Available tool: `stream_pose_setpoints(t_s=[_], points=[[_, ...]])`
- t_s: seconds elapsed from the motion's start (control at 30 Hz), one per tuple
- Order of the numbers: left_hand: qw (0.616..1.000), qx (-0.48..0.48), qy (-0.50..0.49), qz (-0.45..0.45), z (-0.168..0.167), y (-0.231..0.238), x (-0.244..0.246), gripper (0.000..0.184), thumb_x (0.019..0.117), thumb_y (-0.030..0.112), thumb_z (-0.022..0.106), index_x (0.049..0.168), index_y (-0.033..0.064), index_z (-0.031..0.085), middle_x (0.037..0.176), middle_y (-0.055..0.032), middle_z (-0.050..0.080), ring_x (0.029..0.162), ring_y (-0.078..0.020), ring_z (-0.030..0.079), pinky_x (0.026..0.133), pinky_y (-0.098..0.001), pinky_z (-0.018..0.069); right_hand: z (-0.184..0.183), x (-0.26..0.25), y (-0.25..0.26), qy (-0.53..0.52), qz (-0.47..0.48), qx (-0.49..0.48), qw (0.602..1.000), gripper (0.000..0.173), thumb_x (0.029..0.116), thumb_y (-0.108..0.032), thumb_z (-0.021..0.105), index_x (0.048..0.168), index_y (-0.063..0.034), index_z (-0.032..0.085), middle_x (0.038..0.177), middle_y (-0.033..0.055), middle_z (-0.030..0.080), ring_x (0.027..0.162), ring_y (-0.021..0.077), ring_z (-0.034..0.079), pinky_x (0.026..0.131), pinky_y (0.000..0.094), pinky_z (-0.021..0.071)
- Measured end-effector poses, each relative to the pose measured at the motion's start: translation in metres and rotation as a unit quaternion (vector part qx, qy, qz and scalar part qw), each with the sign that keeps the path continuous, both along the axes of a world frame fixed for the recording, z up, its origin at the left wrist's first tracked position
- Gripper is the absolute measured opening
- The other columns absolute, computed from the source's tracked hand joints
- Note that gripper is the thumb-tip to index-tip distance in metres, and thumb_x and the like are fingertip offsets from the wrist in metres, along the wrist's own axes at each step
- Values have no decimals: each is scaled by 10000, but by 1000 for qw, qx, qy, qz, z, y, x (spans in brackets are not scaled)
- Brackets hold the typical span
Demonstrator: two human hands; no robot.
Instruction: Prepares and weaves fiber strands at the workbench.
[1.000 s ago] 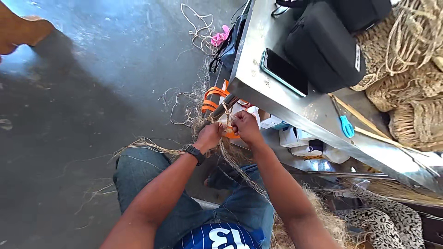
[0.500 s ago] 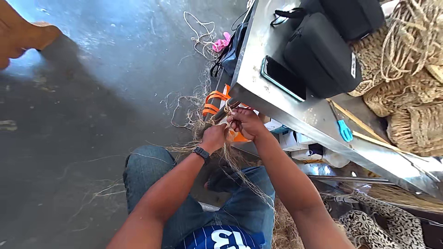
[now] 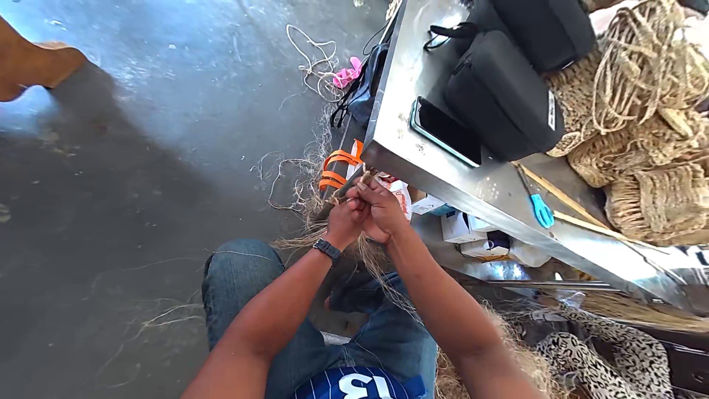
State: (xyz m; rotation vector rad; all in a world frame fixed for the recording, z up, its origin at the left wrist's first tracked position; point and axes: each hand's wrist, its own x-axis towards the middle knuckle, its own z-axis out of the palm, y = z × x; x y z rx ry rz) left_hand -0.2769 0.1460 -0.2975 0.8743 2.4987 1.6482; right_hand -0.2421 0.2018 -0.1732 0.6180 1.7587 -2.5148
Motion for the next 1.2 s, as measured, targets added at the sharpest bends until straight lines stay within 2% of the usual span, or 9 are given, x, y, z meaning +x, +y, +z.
stream_pose_setpoints(t_s=[0.03,0.17,0.33,0.5,0.67,0.77,0.87,1.0,1.2], points=[[998,22,-52,-14,5,-3,7,378,936,173,706,1253,-23,646,1155,-227,683,1049,-388,667,833,-600,531,2,-8,-12,-1,-25,-12,1000,178,1107,-191,433,1223,-130,553,901,63,698,627,100,654,527,214,547],[938,124,-321,-45,14,-11,22,354,994,57,608,1330,-44,563,1234,-204,619,1143,-225,592,1007,-402,479,4,-50,-57,4,-158,-13,987,177,1126,-176,379,1243,-62,446,951,120,685,640,170,670,538,283,564],[935,122,-320,-93,-2,-2,23,383,1062,67,494,1440,15,527,1426,-154,566,1322,-157,516,1117,-307,401,4,-100,-78,-18,-264,23,964,268,1143,-264,332,1239,-58,474,866,81,635,550,141,606,504,274,545],[894,185,-403,-68,22,-17,26,303,1043,10,502,1341,-21,545,1190,-136,605,1058,-133,575,926,-303,488,9,-120,-76,-42,-285,4,958,311,1145,-280,283,1278,-71,471,884,62,579,593,137,589,539,270,534],[986,84,-134,-53,26,-19,12,389,840,170,815,1145,-24,675,1072,-215,695,1030,-323,675,915,-546,538,8,-60,-43,-15,-35,91,995,401,1147,-302,292,1428,-47,421,1133,127,712,838,199,726,680,328,603],[988,125,-69,-50,17,-18,7,192,894,136,751,1040,22,702,969,-161,707,909,-284,694,820,-535,567,31,-2,-18,-22,111,240,964,436,1143,-283,318,1491,-53,444,1209,107,713,867,183,734,724,338,624],[989,57,-85,-104,35,-26,2,151,994,121,637,1108,49,705,943,-158,715,868,-333,701,791,-597,555,34,33,14,5,121,438,891,324,1112,-190,450,1364,-52,600,1003,73,731,696,128,673,621,299,588],[986,-30,-105,-127,30,-18,-15,260,1086,232,485,1191,77,665,936,-140,710,899,-326,702,830,-596,552,7,24,66,-6,47,605,795,351,1086,-253,503,1337,-42,627,1130,132,691,954,213,671,879,433,564],[972,-19,-122,-197,25,-33,-33,340,1117,309,420,1158,73,662,849,-85,699,818,-247,694,818,-535,564,-25,-41,112,81,9,286,955,350,1086,-101,327,1335,47,524,1245,154,637,1099,217,655,976,401,565]])
